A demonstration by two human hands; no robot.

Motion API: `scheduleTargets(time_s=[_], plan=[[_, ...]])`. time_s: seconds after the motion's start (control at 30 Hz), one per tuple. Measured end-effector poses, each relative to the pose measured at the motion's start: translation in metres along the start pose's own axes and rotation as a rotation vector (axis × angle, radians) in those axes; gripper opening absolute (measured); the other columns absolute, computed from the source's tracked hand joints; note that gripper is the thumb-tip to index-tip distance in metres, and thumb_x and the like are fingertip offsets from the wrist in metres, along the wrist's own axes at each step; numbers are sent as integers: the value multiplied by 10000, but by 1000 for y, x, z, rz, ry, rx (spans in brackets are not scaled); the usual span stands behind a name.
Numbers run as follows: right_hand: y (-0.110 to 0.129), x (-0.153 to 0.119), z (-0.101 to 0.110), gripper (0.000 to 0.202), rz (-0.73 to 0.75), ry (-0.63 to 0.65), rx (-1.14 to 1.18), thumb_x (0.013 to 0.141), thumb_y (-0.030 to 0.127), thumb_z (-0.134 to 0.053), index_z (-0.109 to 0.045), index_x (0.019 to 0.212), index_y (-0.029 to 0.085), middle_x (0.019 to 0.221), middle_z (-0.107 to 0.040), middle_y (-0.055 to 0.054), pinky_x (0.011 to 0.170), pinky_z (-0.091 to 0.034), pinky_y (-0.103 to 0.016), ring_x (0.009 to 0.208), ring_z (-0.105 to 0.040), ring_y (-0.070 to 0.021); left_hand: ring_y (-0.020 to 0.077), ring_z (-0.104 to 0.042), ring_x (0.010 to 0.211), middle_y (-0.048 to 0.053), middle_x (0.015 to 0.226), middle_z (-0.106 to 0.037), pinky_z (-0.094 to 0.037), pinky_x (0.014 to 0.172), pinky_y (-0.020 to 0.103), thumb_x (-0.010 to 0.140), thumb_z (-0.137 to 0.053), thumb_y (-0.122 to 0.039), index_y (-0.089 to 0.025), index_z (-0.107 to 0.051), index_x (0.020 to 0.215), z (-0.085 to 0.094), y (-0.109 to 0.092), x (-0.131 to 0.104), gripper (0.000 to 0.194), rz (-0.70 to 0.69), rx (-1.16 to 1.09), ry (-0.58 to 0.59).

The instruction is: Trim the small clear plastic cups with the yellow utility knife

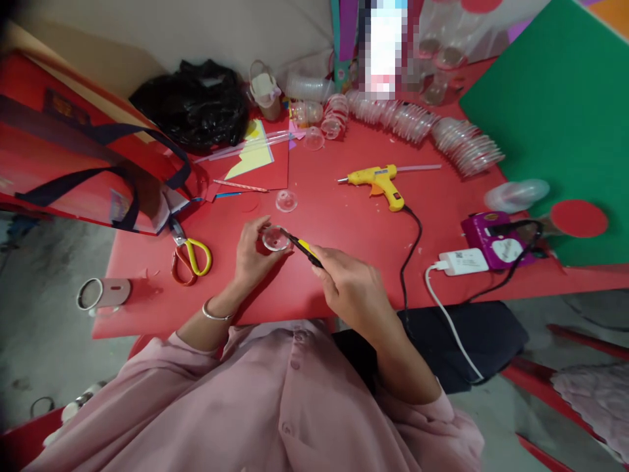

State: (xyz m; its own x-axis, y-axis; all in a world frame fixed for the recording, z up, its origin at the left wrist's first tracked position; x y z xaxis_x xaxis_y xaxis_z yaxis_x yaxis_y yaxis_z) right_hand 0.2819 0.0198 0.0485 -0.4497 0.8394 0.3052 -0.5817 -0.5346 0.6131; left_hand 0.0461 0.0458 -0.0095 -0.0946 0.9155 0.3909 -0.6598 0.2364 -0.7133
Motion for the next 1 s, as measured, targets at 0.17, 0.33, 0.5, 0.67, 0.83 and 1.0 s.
scheduleTargets(time_s=[0.17,0.33,0.5,0.67,0.83,1.0], plan=[[15,3,6,424,-3,66,-115,1031,199,-514,-571,1445,269,1296,-730,-52,909,-588,-330,1124,-722,-218,287,-638,1166,117,1267,-654,-499,1017,453,705,-904,-302,-230,-560,1364,-5,8,-3,747,43,-78,69],[26,6,12,402,-15,100,-186,1033,222,-522,-587,1426,273,1264,-724,-54,886,-576,-328,1094,-714,-214,311,-635,1173,133,1235,-691,-484,1043,487,714,-858,-240,-203,-577,1361,-3,9,-6,706,61,-30,63],[35,6,11,403,-22,126,-230,1035,233,-510,-595,1427,278,1230,-729,-58,854,-569,-311,1071,-710,-209,319,-635,1184,144,1255,-695,-492,1042,499,733,-819,-212,-192,-611,1327,2,8,-8,629,-15,-49,110],[43,8,5,395,-14,106,-299,1018,212,-514,-633,1390,265,1186,-739,-60,804,-557,-294,1028,-710,-201,328,-631,1186,141,1273,-697,-494,1034,508,718,-872,-289,-205,-632,1313,5,10,-7,646,-1,-104,140],[47,11,1,403,-23,117,-363,991,208,-550,-650,1376,271,1187,-743,-44,758,-544,-282,986,-709,-186,315,-634,1174,134,1252,-724,-473,1047,506,767,-830,-276,-217,-624,1363,1,9,0,633,-46,-153,188],[53,13,-2,385,1,137,-361,982,207,-556,-681,1337,286,1162,-754,-34,761,-540,-269,984,-705,-176,296,-649,1149,123,1223,-740,-448,1075,497,752,-755,-153,-217,-675,1318,-4,5,5,575,-135,-224,295]])
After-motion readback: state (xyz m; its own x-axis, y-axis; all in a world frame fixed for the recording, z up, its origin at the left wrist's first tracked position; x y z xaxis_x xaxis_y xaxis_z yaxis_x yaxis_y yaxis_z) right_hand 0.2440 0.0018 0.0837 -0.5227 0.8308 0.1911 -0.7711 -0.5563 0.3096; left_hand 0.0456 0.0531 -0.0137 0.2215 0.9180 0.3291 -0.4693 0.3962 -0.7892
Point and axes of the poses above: each hand's wrist, its own x-axis towards the middle knuckle, its own z-axis out of the back of the hand, y = z × x, the point moved 5 cm from there along x, towards the middle knuckle
